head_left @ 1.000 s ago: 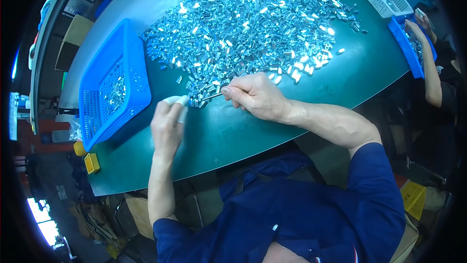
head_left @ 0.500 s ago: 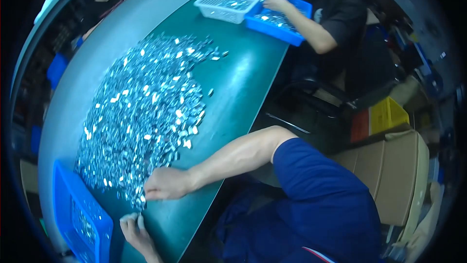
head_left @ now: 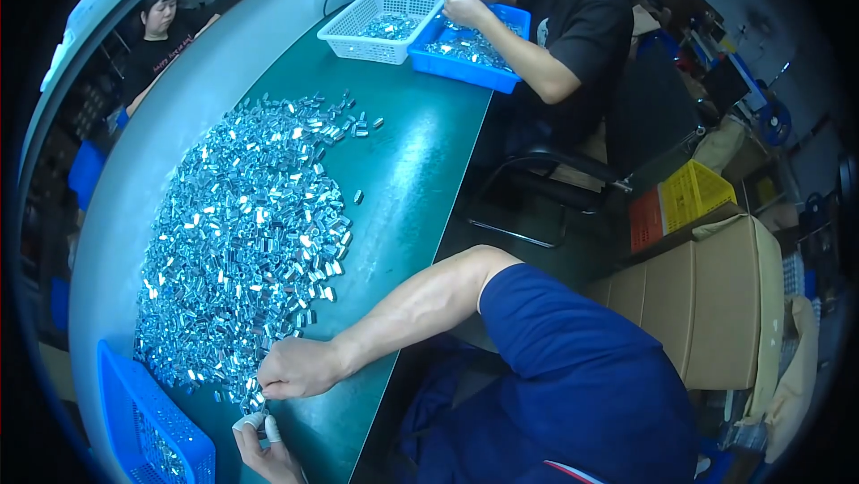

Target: The recorder is inspecting and sorting small silver metal parts from a large pile on a green workbench, placing selected pieces into blue baskets.

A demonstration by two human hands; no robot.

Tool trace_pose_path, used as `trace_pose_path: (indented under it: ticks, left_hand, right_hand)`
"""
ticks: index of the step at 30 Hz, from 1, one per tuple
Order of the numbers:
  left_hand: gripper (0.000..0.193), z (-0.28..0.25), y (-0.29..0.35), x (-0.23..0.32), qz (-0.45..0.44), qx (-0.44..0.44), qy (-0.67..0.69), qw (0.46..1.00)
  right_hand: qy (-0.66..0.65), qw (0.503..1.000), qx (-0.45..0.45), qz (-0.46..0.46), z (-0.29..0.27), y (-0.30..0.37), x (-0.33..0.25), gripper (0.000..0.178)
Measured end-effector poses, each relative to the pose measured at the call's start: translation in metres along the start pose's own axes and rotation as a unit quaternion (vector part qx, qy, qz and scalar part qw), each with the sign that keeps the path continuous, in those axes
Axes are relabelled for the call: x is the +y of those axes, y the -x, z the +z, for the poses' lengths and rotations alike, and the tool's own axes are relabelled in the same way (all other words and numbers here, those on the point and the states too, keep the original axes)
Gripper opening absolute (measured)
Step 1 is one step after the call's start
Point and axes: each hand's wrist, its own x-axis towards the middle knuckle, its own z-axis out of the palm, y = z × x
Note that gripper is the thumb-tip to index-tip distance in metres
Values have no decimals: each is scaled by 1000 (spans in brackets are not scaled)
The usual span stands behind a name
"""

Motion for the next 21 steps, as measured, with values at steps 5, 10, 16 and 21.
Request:
trace_pose_path:
  ticks: [5,10,16,21]
  left_hand:
    - [15,-5,-7,24,-30,-2,-33,999]
    - [15,-3,-6,25,17,-11,-38,999]
    - [14,-2,-5,29,4,-12,-11,1000]
    - [16,0,-8,32,11,-20,-6,1000]
  right_hand:
    - [26,999,-35,-11,-1,3,1,23]
    - [32,999,-30,-32,0,1,3,20]
    - [75,995,-62,-37,3,6,-2,31]
    - [113,989,-81,-41,8,9,6,39]
